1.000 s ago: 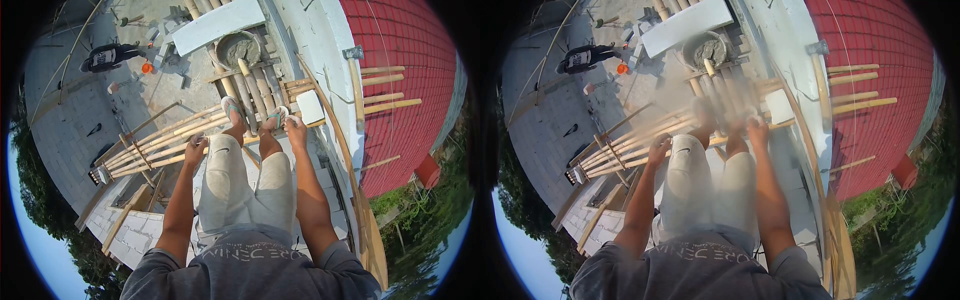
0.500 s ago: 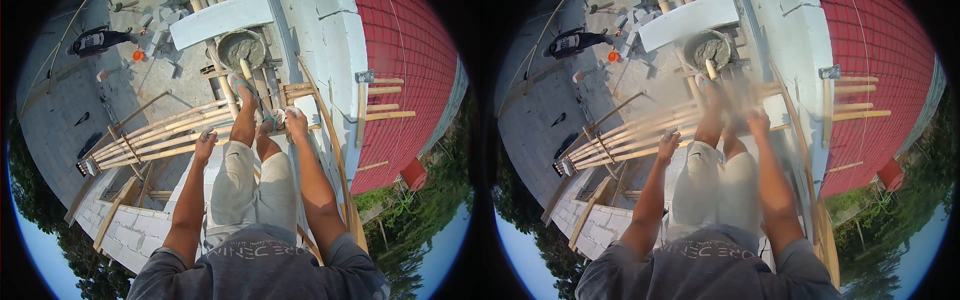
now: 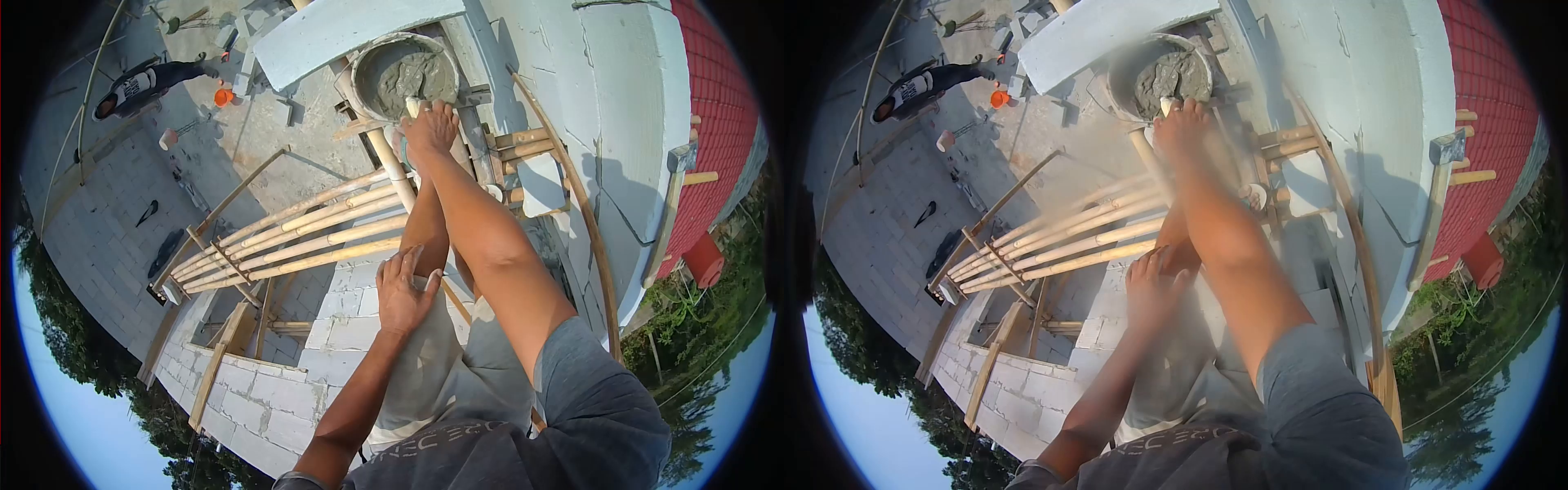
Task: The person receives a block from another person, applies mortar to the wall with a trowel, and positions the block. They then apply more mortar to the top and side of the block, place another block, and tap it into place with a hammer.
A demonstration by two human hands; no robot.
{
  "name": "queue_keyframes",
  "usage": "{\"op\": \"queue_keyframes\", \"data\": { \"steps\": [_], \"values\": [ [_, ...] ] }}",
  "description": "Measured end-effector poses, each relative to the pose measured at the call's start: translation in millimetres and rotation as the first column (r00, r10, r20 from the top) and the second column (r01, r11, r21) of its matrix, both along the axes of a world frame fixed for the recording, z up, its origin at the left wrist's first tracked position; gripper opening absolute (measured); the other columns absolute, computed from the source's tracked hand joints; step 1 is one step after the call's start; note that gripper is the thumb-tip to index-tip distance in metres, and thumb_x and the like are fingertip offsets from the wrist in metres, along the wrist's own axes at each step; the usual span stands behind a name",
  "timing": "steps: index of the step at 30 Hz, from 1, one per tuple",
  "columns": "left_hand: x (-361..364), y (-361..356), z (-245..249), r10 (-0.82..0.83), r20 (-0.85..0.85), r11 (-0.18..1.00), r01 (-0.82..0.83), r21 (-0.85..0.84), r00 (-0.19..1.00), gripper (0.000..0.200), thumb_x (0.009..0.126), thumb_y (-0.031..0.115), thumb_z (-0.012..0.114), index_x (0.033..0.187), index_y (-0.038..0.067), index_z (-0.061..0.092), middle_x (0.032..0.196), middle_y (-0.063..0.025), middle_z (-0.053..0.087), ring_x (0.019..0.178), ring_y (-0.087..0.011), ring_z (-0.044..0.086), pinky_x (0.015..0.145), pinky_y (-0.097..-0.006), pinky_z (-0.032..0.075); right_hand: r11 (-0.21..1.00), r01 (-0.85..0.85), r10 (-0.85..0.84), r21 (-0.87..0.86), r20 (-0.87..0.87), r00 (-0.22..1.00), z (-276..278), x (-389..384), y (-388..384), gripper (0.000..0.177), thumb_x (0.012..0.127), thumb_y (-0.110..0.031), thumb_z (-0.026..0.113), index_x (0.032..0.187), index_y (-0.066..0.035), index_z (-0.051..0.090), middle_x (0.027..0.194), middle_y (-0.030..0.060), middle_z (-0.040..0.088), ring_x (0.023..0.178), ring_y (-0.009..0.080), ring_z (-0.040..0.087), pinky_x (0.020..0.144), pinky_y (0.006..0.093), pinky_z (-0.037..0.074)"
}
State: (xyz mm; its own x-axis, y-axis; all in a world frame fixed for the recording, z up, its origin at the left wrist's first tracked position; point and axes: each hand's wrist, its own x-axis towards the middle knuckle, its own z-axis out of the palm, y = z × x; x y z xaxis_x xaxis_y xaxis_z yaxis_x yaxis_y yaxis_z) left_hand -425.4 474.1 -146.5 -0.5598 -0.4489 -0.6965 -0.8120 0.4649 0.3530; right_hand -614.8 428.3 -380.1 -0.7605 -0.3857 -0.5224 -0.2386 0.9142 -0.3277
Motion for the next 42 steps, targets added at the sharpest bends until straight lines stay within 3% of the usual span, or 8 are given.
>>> {"op": "queue_keyframes", "data": {
  "steps": [5,7,16,20,33,37,40,42],
  "values": [
    [4,1,-1,0.056,-0.023,0.997,-0.054,0.059,0.998,0.051,0.085,0.030,0.072,0.129,0.009,0.059,0.124,-0.0115,0.061,0.118,-0.0314,0.054,0.108,-0.0449,0.036,0.993,-0.050,0.043,0.109,0.072,0.996,-23,-15,-10,0.041,0.085,-0.021,0.057,0.119,0.000,0.062,0.125,0.0168,0.060,0.118,0.0330,0.056,0.099,0.0432,0.046],
    [6,4,-2,0.167,-0.043,0.984,-0.163,0.073,0.985,0.048,0.085,0.030,0.072,0.127,0.009,0.061,0.121,-0.0117,0.063,0.116,-0.0311,0.055,0.106,-0.0432,0.038,0.992,-0.078,0.017,0.099,0.506,0.862,49,-56,-1,0.064,0.087,-0.037,0.058,0.132,0.008,0.050,0.133,0.0248,0.059,0.125,0.0366,0.057,0.106,0.0441,0.043],
    [-13,8,3,0.064,-0.067,0.995,-0.059,0.076,0.996,0.052,0.082,0.033,0.073,0.126,0.009,0.061,0.116,-0.0101,0.063,0.112,-0.0282,0.058,0.104,-0.0431,0.039,0.989,0.080,-0.115,0.120,0.320,0.940,-2,-47,-11,0.041,0.091,-0.040,0.059,0.111,-0.006,0.072,0.113,0.0228,0.070,0.107,0.0393,0.067,0.093,0.0462,0.053],
    [-11,10,0,-0.123,-0.044,0.991,0.125,0.048,0.991,0.053,0.081,0.036,0.073,0.126,0.009,0.061,0.118,-0.0098,0.063,0.117,-0.0274,0.057,0.105,-0.0449,0.038,0.986,0.152,-0.166,0.067,0.404,0.899,-21,-45,-44,0.045,0.090,-0.042,0.062,0.113,-0.004,0.071,0.115,0.0227,0.069,0.109,0.0389,0.066,0.094,0.0461,0.052],
    [-6,6,-5,-0.129,-0.058,0.991,0.131,0.028,0.990,0.049,0.082,0.038,0.072,0.121,0.009,0.064,0.115,-0.0113,0.065,0.114,-0.0298,0.058,0.105,-0.0435,0.038,0.928,0.178,-0.062,-0.327,0.335,0.940,40,-9,117,0.068,0.079,-0.057,0.075,0.129,-0.015,0.062,0.121,0.0173,0.068,0.112,0.0359,0.064,0.098,0.0419,0.050],
    [1,-5,-13,0.044,-0.095,0.984,-0.027,0.173,0.995,0.049,0.086,0.032,0.073,0.124,0.005,0.062,0.118,-0.0151,0.064,0.115,-0.0305,0.058,0.100,-0.0428,0.044,0.884,0.238,-0.044,-0.403,0.435,0.899,95,3,153,0.061,0.078,-0.053,0.078,0.125,-0.016,0.064,0.121,0.0135,0.068,0.106,0.0342,0.067,0.094,0.0407,0.052],
    [-15,-7,0,0.374,-0.122,0.904,-0.332,0.269,0.919,0.046,0.092,0.022,0.071,0.127,-0.005,0.057,0.121,-0.0163,0.060,0.116,-0.0247,0.057,0.094,-0.0350,0.050,0.791,0.336,-0.166,-0.510,0.351,0.922,138,35,190,0.054,0.079,-0.055,0.075,0.116,-0.017,0.066,0.111,0.0097,0.071,0.102,0.0338,0.068,0.089,0.0431,0.053],
    [-11,-10,-1,0.312,-0.146,0.924,-0.264,0.278,0.939,0.046,0.092,0.022,0.071,0.127,-0.005,0.057,0.121,-0.0164,0.060,0.115,-0.0247,0.057,0.094,-0.0361,0.049,0.786,0.313,-0.294,-0.533,0.124,0.948,165,60,208,0.047,0.080,-0.043,0.079,0.115,-0.015,0.066,0.107,0.0086,0.072,0.097,0.0339,0.069,0.086,0.0447,0.055]
  ]
}}
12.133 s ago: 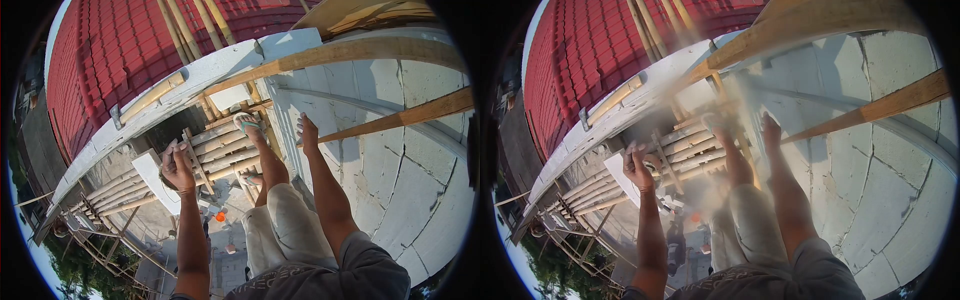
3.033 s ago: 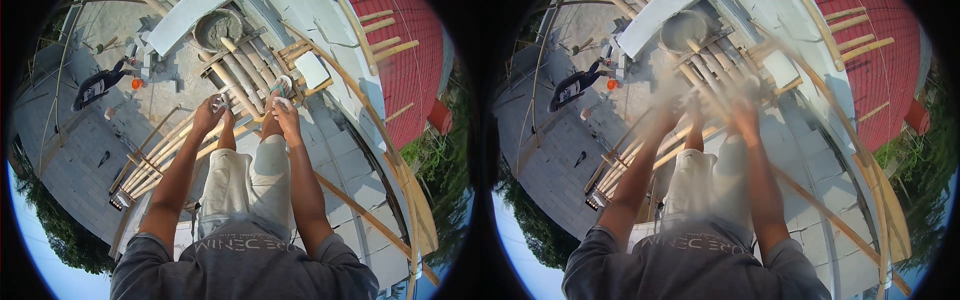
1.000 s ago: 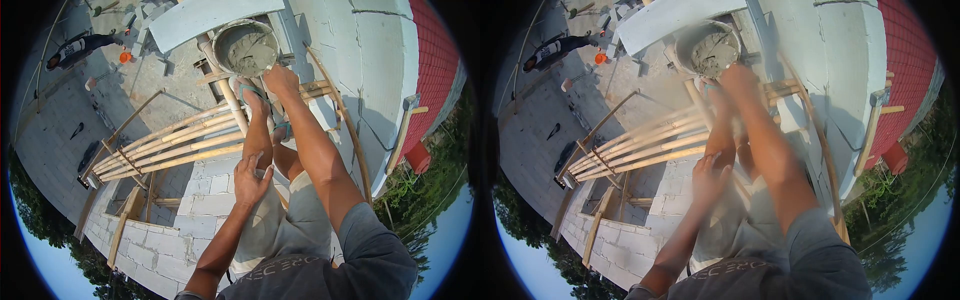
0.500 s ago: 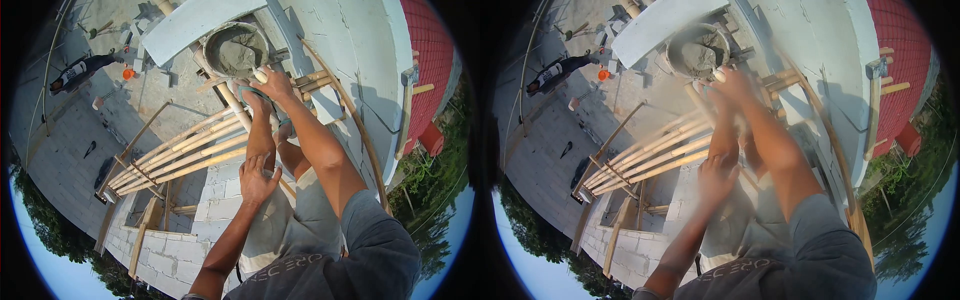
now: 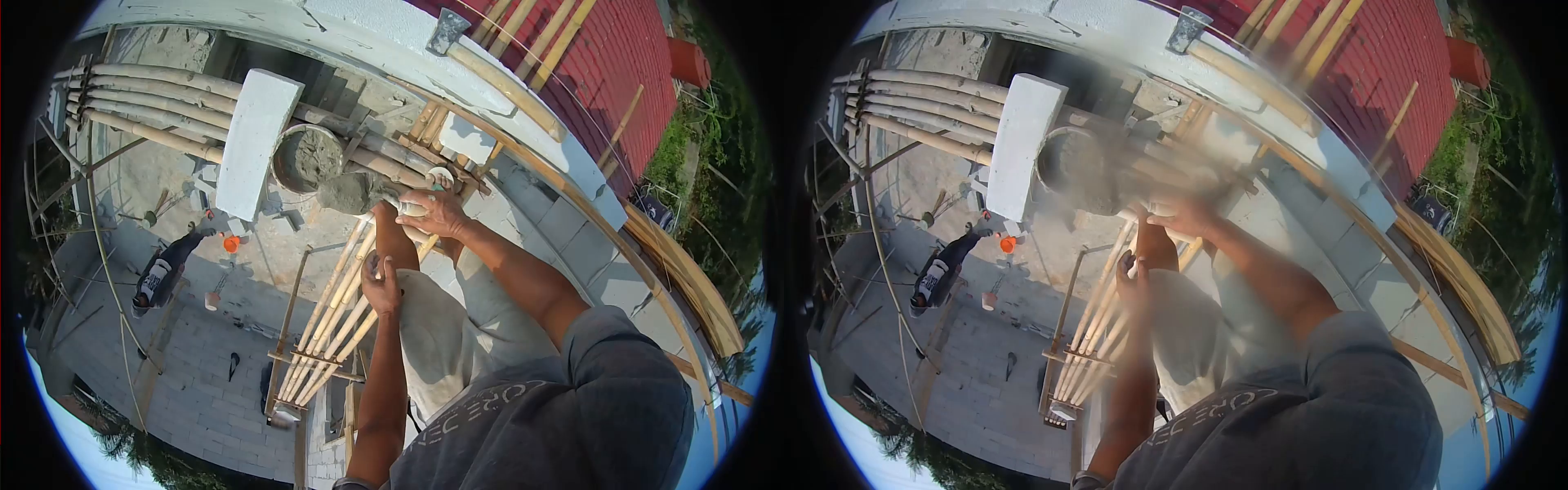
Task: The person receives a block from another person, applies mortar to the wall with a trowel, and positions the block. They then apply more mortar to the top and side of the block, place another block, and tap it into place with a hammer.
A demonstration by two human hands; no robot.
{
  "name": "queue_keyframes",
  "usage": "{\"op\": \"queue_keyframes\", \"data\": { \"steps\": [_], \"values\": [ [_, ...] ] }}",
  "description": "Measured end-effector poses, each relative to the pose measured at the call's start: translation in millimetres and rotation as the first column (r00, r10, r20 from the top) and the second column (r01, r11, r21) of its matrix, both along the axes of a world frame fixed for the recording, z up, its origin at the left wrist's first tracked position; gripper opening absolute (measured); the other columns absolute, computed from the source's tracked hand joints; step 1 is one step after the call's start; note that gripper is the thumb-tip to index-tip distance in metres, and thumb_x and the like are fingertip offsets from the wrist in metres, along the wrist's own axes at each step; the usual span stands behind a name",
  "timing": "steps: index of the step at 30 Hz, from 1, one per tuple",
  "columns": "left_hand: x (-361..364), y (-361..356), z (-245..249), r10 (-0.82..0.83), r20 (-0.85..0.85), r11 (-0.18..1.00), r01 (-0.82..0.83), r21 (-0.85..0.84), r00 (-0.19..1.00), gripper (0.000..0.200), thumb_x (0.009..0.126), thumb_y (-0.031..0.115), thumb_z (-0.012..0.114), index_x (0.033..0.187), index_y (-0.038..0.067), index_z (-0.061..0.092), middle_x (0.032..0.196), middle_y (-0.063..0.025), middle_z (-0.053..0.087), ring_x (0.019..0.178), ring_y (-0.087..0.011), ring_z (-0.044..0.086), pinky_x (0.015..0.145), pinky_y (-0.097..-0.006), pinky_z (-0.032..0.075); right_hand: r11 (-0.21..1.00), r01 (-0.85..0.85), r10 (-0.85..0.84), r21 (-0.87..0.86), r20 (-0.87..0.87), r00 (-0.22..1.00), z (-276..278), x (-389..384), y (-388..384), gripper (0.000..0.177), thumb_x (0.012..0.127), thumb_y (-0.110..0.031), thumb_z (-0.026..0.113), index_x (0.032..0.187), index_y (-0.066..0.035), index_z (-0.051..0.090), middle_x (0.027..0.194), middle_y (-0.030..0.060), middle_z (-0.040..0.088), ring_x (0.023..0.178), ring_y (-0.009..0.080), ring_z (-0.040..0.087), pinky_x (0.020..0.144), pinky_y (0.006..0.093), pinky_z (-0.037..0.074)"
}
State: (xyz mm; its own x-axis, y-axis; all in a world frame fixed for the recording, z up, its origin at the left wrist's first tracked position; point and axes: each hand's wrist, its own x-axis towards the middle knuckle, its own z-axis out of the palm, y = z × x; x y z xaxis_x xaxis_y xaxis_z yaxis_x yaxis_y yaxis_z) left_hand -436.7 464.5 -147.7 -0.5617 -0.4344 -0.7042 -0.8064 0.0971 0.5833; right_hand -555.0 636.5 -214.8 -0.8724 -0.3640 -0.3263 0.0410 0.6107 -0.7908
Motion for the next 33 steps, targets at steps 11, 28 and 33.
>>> {"op": "queue_keyframes", "data": {
  "steps": [11,28,33],
  "values": [
    [-133,25,-1,-0.773,-0.309,0.634,0.668,-0.390,0.554,0.037,0.090,0.012,0.066,0.125,0.001,0.061,0.118,-0.0187,0.062,0.113,-0.0364,0.058,0.098,-0.0436,0.046,0.631,0.776,-0.774,0.004,-0.072,0.630,77,95,77,0.045,0.078,-0.020,0.085,0.112,-0.004,0.061,0.100,0.0149,0.070,0.089,0.0276,0.072,0.078,0.0354,0.057],
    [-328,121,-8,-0.975,-0.155,0.025,0.610,-0.792,-0.162,0.070,0.083,0.022,0.075,0.147,0.015,0.046,0.148,-0.0165,0.044,0.136,-0.0362,0.039,0.113,-0.0510,0.030,-0.803,0.406,-0.577,-0.436,0.402,-0.711,96,-81,158,0.031,0.097,-0.031,0.067,0.113,-0.010,0.052,0.086,0.0013,0.058,0.064,0.0091,0.053,0.058,0.0275,0.048],
    [-330,119,-6,-0.980,-0.142,0.018,0.648,-0.761,-0.140,0.069,0.084,0.024,0.075,0.147,0.017,0.047,0.148,-0.0145,0.044,0.137,-0.0358,0.038,0.115,-0.0507,0.028,-0.833,0.102,-0.462,-0.544,0.582,-0.669,97,-96,194,0.038,0.098,-0.037,0.063,0.121,-0.010,0.051,0.098,0.0034,0.059,0.076,0.0118,0.057,0.064,0.0305,0.050]
  ]
}}
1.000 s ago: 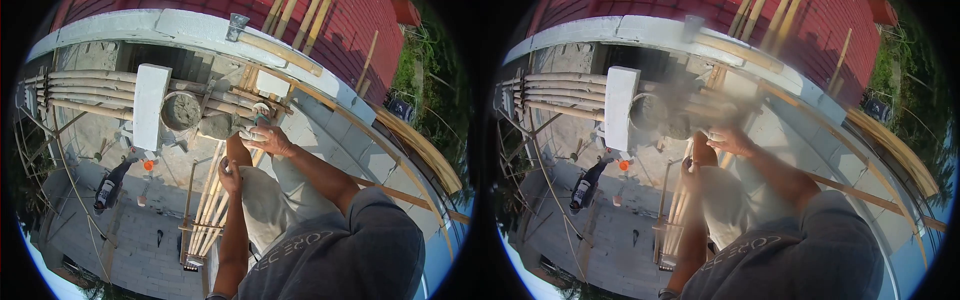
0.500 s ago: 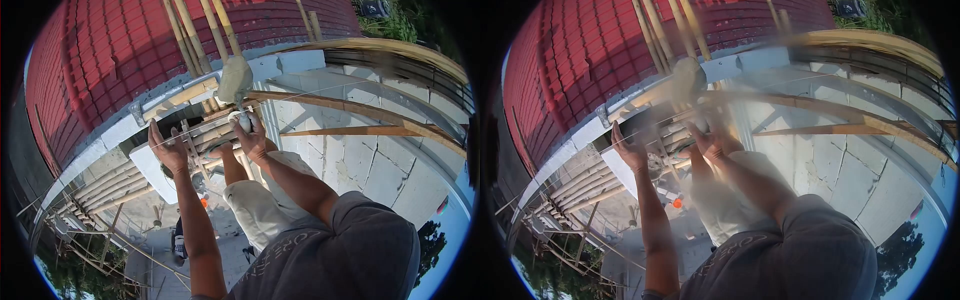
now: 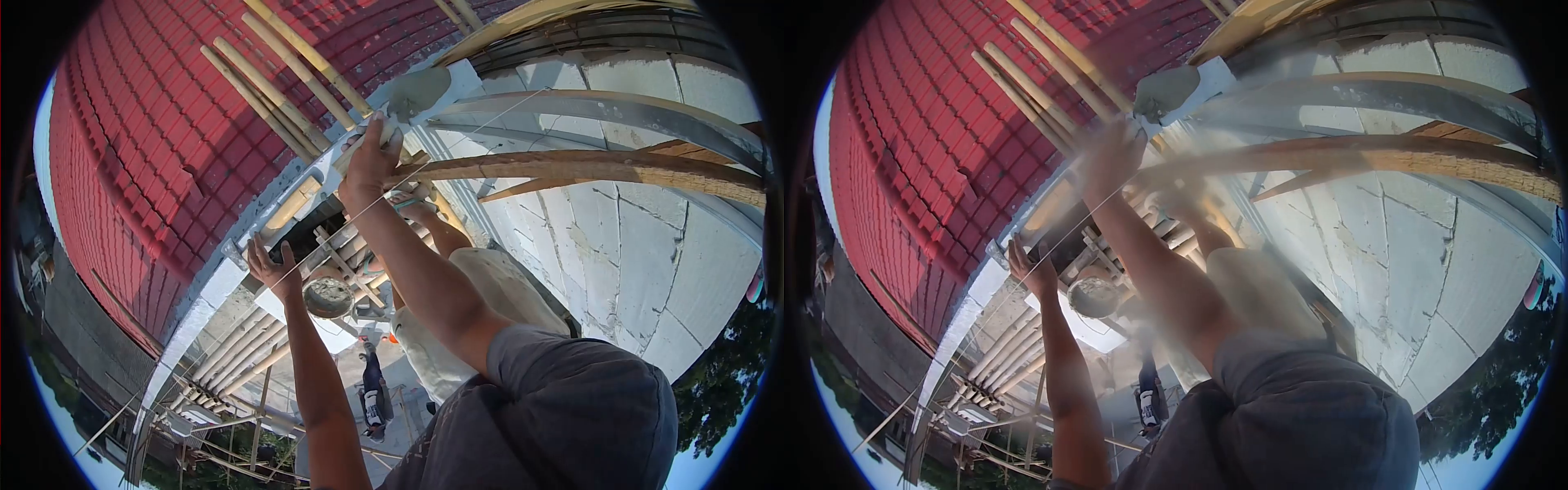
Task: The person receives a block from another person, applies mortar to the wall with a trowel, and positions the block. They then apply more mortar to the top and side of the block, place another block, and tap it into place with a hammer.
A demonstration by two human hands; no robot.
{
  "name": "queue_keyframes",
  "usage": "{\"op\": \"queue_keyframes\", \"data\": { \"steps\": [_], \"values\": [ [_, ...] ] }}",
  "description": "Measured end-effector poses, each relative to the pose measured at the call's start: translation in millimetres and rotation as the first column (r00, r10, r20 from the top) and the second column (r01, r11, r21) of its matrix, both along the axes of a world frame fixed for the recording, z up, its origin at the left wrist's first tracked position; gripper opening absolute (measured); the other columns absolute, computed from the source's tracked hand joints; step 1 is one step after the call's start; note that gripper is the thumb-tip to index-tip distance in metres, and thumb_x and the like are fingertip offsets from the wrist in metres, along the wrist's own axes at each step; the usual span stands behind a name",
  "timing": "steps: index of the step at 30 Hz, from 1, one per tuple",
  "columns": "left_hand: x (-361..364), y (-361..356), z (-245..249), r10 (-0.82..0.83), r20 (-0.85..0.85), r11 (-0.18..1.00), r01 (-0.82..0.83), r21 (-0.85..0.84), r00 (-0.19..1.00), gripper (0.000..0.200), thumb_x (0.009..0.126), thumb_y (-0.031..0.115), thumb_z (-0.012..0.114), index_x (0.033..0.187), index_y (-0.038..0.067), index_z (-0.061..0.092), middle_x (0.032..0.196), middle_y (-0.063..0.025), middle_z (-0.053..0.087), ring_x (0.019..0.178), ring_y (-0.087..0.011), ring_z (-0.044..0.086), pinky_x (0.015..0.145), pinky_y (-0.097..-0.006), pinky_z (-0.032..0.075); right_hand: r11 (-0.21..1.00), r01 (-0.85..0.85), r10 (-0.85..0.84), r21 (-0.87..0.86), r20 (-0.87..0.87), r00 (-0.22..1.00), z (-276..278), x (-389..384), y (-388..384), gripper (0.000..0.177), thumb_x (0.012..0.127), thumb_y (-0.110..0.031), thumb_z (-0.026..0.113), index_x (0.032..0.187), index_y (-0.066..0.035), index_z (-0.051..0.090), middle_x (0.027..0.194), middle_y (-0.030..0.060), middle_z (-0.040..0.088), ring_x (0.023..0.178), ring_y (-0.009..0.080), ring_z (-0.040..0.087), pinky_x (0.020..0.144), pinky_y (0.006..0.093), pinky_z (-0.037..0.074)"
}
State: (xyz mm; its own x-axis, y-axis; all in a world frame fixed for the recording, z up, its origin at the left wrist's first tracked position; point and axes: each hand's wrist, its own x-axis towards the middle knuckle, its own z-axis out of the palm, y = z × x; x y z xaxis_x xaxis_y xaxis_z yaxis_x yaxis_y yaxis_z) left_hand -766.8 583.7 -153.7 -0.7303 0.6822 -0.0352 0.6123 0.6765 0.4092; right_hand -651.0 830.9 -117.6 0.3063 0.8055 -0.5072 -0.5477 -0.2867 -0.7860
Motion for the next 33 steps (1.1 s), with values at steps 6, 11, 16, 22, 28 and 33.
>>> {"op": "queue_keyframes", "data": {
  "steps": [6,11,16,22,28,33],
  "values": [
    [-5,0,6,-0.012,0.082,1.000,0.015,-0.026,0.997,0.073,0.082,0.023,0.075,0.149,0.018,0.044,0.151,-0.0136,0.041,0.139,-0.0363,0.035,0.116,-0.0514,0.026,0.962,0.211,-0.206,-0.175,0.048,0.977,20,6,53,0.055,0.099,-0.038,0.059,0.142,-0.009,0.043,0.132,0.0080,0.053,0.115,0.0204,0.053,0.092,0.0384,0.047],
    [-2,-1,6,-0.017,0.076,0.999,0.019,-0.029,0.997,0.077,0.081,0.022,0.076,0.150,0.018,0.042,0.152,-0.0155,0.039,0.140,-0.0376,0.033,0.116,-0.0521,0.026,0.928,0.234,-0.258,-0.290,-0.046,0.965,30,11,60,0.049,0.099,-0.039,0.056,0.136,-0.009,0.046,0.118,0.0073,0.056,0.098,0.0193,0.058,0.079,0.0369,0.051],
    [4,5,7,0.019,0.074,0.999,-0.017,-0.031,0.997,0.079,0.079,0.022,0.076,0.150,0.018,0.042,0.151,-0.0175,0.039,0.140,-0.0385,0.032,0.115,-0.0537,0.025,0.963,0.175,-0.231,-0.206,-0.290,0.929,45,1,20,0.033,0.099,-0.039,0.055,0.115,-0.010,0.049,0.087,0.0029,0.054,0.064,0.0145,0.052,0.055,0.0317,0.045],
    [-9,4,-2,0.022,-0.013,0.998,-0.023,-0.065,1.000,0.073,0.077,0.023,0.076,0.144,0.018,0.048,0.145,-0.0147,0.045,0.134,-0.0367,0.039,0.111,-0.0520,0.029,0.998,0.068,-0.070,0.018,0.221,0.973,-29,-19,-39,0.026,0.099,-0.039,0.055,0.108,-0.016,0.047,0.079,0.0016,0.053,0.057,0.0139,0.050,0.050,0.0310,0.043],
    [-31,5,-6,-0.006,-0.024,0.995,0.004,-0.099,1.000,0.056,0.078,0.023,0.076,0.131,0.015,0.060,0.130,-0.0101,0.058,0.123,-0.0309,0.050,0.107,-0.0473,0.033,0.959,0.026,-0.115,-0.283,-0.302,0.946,-8,-14,-79,0.025,0.096,-0.038,0.057,0.107,-0.019,0.046,0.081,-0.0006,0.050,0.056,0.0135,0.049,0.049,0.0321,0.041],
    [-32,6,-7,-0.052,-0.095,0.998,0.048,-0.047,0.994,0.051,0.079,0.025,0.075,0.127,0.014,0.063,0.124,-0.0086,0.062,0.119,-0.0256,0.055,0.105,-0.0449,0.032,0.961,-0.020,-0.035,-0.276,-0.193,0.980,-14,-17,-100,0.024,0.095,-0.038,0.058,0.103,-0.019,0.046,0.079,-0.0014,0.048,0.054,0.0131,0.047,0.048,0.0312,0.040]
  ]
}}
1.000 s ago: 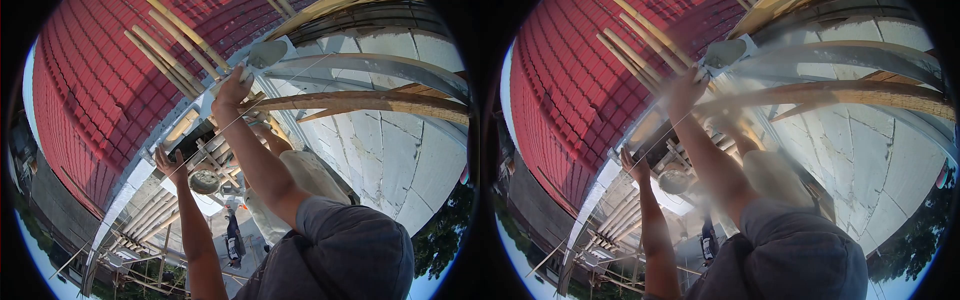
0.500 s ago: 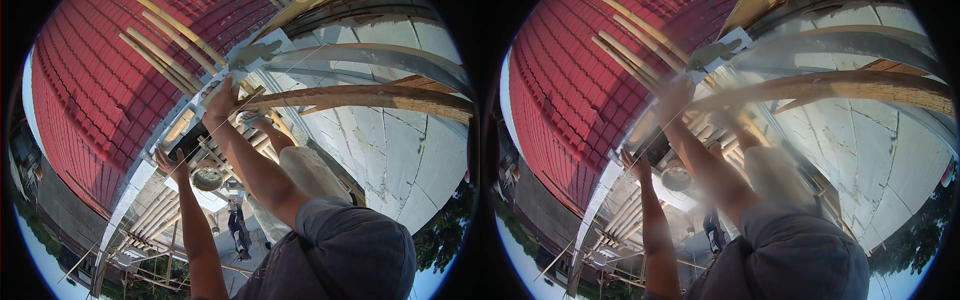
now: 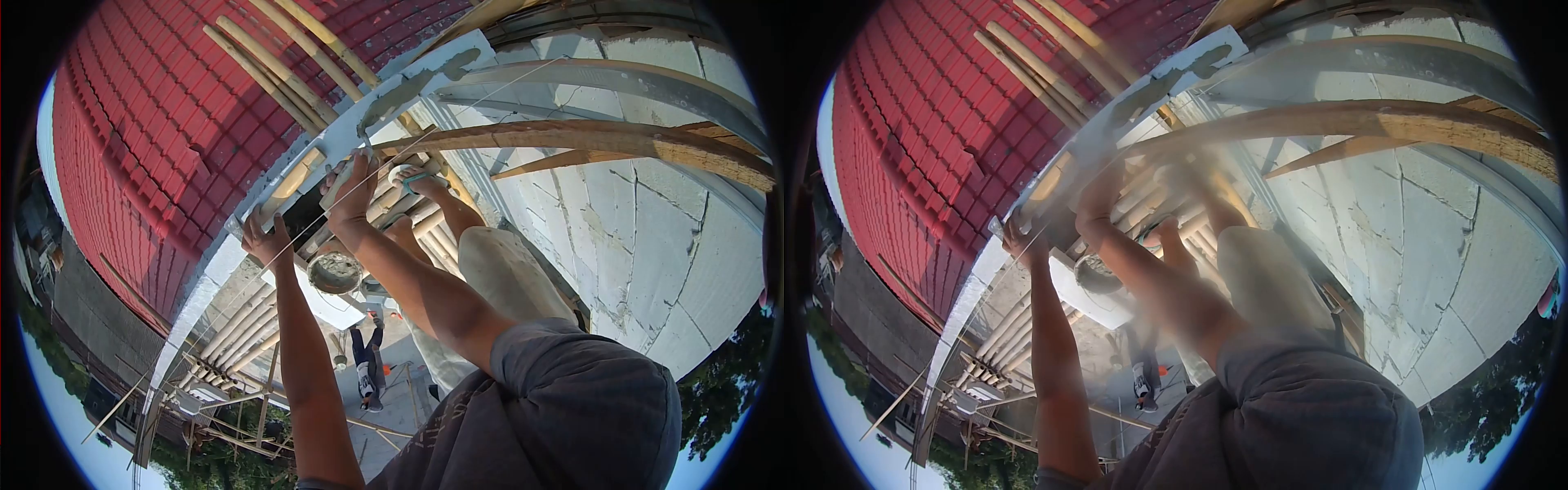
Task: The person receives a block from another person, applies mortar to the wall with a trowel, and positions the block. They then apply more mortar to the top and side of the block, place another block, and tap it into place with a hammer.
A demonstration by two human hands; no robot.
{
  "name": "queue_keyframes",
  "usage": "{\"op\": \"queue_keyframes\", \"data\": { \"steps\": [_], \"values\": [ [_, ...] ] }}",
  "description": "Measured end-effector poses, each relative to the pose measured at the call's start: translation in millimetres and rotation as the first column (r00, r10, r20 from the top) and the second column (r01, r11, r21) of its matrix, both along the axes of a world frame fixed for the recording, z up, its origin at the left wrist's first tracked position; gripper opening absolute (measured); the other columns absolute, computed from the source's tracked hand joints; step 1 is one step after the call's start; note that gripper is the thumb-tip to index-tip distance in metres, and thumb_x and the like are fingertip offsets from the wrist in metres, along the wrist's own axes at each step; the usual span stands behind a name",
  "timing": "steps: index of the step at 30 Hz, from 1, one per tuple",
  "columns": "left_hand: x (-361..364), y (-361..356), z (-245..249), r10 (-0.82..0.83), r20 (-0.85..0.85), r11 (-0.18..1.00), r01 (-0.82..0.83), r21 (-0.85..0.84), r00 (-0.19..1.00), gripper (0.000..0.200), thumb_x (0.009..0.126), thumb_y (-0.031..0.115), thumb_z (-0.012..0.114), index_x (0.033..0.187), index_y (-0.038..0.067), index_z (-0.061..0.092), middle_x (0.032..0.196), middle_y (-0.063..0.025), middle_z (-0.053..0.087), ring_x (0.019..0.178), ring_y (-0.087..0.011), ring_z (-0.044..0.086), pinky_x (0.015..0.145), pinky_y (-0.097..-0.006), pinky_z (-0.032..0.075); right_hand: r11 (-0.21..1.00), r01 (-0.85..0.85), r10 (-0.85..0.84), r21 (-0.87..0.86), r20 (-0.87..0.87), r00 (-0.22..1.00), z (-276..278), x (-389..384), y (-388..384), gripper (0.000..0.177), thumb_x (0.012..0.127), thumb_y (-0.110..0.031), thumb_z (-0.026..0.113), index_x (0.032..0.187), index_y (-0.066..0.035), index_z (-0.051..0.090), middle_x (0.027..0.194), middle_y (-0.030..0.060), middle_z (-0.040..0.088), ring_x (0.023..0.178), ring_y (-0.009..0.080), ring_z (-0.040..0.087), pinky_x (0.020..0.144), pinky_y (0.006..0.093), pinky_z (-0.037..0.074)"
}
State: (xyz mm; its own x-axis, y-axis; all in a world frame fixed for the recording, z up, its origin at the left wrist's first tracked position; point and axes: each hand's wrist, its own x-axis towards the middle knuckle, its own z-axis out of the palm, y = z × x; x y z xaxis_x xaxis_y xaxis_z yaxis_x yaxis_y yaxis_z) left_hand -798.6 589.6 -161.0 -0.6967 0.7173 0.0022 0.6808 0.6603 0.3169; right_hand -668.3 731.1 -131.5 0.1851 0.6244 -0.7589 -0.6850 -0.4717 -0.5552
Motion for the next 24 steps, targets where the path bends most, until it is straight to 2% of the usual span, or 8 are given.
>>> {"op": "queue_keyframes", "data": {
  "steps": [2,7,11,13,15,19,21,24],
  "values": [
    [1,-1,-1,0.012,-0.007,1.000,-0.012,-0.007,1.000,0.051,0.079,0.025,0.075,0.127,0.015,0.063,0.124,-0.0086,0.062,0.119,-0.0257,0.055,0.106,-0.0449,0.032,0.999,0.015,-0.016,-0.047,-0.002,1.000,0,1,-5,0.025,0.095,-0.040,0.058,0.101,-0.019,0.046,0.077,-0.0016,0.047,0.052,0.0131,0.046,0.047,0.0310,0.040],
    [4,-3,-5,0.026,-0.011,0.999,-0.025,0.044,1.000,0.052,0.078,0.025,0.074,0.128,0.016,0.062,0.125,-0.0079,0.061,0.120,-0.0269,0.053,0.106,-0.0447,0.032,0.950,-0.280,0.239,0.136,0.256,0.937,-3,19,-17,0.021,0.101,-0.032,0.055,0.108,-0.014,0.048,0.077,-0.0023,0.047,0.056,0.0093,0.045,0.049,0.0264,0.038],
    [6,-2,-5,0.060,-0.009,0.997,-0.060,0.052,0.998,0.052,0.078,0.024,0.074,0.127,0.017,0.062,0.125,-0.0071,0.061,0.121,-0.0273,0.052,0.106,-0.0443,0.032,0.924,-0.273,0.245,0.269,0.134,0.960,15,46,-36,0.022,0.100,-0.022,0.058,0.117,-0.010,0.050,0.072,-0.0022,0.046,0.056,0.0080,0.043,0.051,0.0241,0.037],
    [6,1,-5,0.058,-0.015,0.998,-0.057,0.040,0.998,0.050,0.078,0.024,0.074,0.127,0.018,0.063,0.125,-0.0067,0.062,0.120,-0.0271,0.052,0.105,-0.0440,0.032,0.781,-0.483,0.355,0.396,0.355,0.865,2,74,-47,0.030,0.098,-0.018,0.063,0.124,-0.008,0.051,0.072,-0.0006,0.049,0.061,0.0066,0.044,0.054,0.0235,0.038],
    [5,2,-7,0.071,-0.005,0.997,-0.071,0.032,0.997,0.050,0.078,0.024,0.074,0.126,0.018,0.063,0.125,-0.0067,0.062,0.119,-0.0270,0.053,0.105,-0.0439,0.032,0.538,-0.840,0.606,0.077,0.657,0.448,16,124,-48,0.034,0.097,-0.018,0.064,0.126,-0.006,0.051,0.083,0.0049,0.059,0.071,0.0119,0.055,0.063,0.0267,0.045],
    [7,-1,-9,0.092,-0.025,0.995,-0.090,0.049,0.995,0.048,0.080,0.024,0.074,0.126,0.018,0.063,0.125,-0.0066,0.062,0.118,-0.0267,0.054,0.104,-0.0439,0.032,0.196,-0.980,0.590,-0.044,0.803,0.081,36,223,-48,0.036,0.093,-0.022,0.068,0.120,-0.002,0.057,0.100,0.0162,0.066,0.088,0.0266,0.065,0.079,0.0362,0.051],
    [9,-1,-9,0.085,-0.019,0.994,-0.083,0.071,0.996,0.047,0.080,0.023,0.074,0.126,0.018,0.063,0.124,-0.0064,0.062,0.117,-0.0268,0.054,0.104,-0.0439,0.033,0.085,-0.991,0.571,-0.106,0.820,-0.039,51,271,-46,0.036,0.092,-0.023,0.067,0.120,-0.002,0.058,0.096,0.0154,0.066,0.086,0.0266,0.065,0.077,0.0364,0.051],
    [11,1,-5,0.077,-0.012,0.993,-0.076,0.085,0.997,0.047,0.081,0.021,0.074,0.126,0.018,0.063,0.124,-0.0059,0.062,0.117,-0.0269,0.054,0.104,-0.0439,0.033,0.230,-0.968,0.648,-0.101,0.758,0.074,66,316,-44,0.035,0.093,-0.022,0.065,0.121,-0.002,0.058,0.085,0.0128,0.066,0.074,0.0227,0.065,0.072,0.0359,0.052]
  ]
}}
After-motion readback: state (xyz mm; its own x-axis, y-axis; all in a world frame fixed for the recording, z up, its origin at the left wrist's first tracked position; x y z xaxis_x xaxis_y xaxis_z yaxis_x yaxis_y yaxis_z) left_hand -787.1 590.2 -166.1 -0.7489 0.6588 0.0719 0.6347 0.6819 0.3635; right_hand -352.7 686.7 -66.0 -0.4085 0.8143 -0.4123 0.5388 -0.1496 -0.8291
